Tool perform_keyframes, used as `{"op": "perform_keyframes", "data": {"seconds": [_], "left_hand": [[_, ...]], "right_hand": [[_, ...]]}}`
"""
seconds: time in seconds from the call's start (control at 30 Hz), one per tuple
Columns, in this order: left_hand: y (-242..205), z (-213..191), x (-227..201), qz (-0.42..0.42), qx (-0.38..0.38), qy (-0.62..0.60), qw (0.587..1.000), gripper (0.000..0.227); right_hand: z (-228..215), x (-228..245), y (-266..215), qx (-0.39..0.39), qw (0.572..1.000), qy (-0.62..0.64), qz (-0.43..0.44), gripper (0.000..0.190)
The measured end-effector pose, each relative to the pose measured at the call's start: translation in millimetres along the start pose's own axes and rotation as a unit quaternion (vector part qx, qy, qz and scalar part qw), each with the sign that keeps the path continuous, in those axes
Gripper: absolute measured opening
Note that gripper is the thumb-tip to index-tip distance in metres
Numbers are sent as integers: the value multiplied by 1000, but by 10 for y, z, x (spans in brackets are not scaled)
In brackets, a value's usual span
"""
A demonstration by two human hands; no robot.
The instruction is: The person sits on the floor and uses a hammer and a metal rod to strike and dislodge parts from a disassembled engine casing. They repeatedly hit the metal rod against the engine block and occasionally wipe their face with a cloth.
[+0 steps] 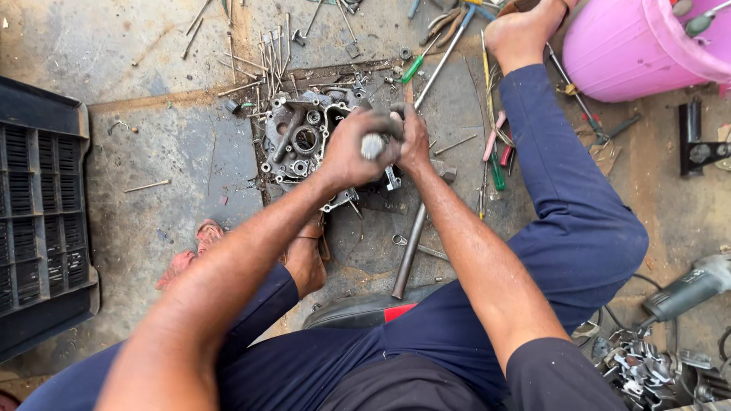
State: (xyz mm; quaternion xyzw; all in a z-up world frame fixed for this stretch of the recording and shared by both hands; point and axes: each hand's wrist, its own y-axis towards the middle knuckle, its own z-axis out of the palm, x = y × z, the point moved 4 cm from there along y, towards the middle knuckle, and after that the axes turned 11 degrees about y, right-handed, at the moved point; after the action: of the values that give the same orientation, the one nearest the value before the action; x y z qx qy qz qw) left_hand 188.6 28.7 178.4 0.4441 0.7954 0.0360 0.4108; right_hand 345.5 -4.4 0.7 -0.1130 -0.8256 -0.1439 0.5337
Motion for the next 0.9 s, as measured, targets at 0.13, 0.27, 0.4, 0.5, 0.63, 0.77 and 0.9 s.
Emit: {"op": "perform_keyframes", "data": {"seconds": [0.13, 0.27, 0.4, 0.5, 0.63, 0.77, 0.9], "left_hand": [[-120, 515, 220, -324, -77, -280, 900, 28], [-257, 646, 244, -301, -241, -283, 878, 27], [-371, 676, 225, -304, -365, -293, 830, 29], [-385, 572, 230, -273, -238, -324, 874, 33], [-407, 391, 178, -236, -238, -366, 868, 34], [-478, 334, 260, -235, -315, -402, 827, 38], [-571, 298, 312, -264, -362, -449, 773, 32]], "right_hand": [[20, 108, 7, 23, 997, 19, 73, 46], [32, -37, -18, -7, 993, 2, 121, 31], [41, -145, -13, -30, 997, 31, 68, 28], [64, -187, 30, -41, 996, 38, 63, 27], [62, -204, 41, -34, 996, 24, 73, 24], [49, -139, 12, -31, 996, 39, 71, 25], [34, -40, 20, -23, 994, 18, 103, 25]]}}
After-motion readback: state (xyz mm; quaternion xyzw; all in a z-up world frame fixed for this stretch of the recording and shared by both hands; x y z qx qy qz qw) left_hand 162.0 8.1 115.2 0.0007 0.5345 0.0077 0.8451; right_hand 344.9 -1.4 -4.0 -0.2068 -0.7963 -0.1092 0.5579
